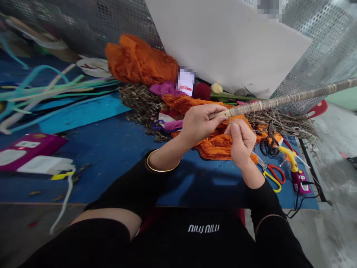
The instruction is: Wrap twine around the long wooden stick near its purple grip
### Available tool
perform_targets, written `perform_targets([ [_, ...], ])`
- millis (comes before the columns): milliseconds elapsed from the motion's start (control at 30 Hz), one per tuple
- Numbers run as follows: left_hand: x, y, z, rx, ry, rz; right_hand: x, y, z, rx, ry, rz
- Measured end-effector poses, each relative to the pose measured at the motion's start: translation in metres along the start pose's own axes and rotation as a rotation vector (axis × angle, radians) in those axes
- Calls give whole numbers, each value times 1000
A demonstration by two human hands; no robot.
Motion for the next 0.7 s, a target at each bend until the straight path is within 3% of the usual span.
perform_targets([
  [300, -7, 3, -6, -56, -31, -9, -1, 12, -16, 233, 151, -140],
  [500, -4, -1, -6, -47, -175, -43, 5, -5, -20, 382, 145, -302],
  [700, -2, -1, -2, -71, -320, -79, 27, -29, -16, 292, 240, -230],
])
Point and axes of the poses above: each hand's wrist, its own y-axis away from the middle knuckle, its own x-axis out of the back of the hand, z = x × y, the point moved 2 cm from there along -y, towards the middle knuckle, and after that the axes turned 8 degrees about z, right-handed, at the moved point
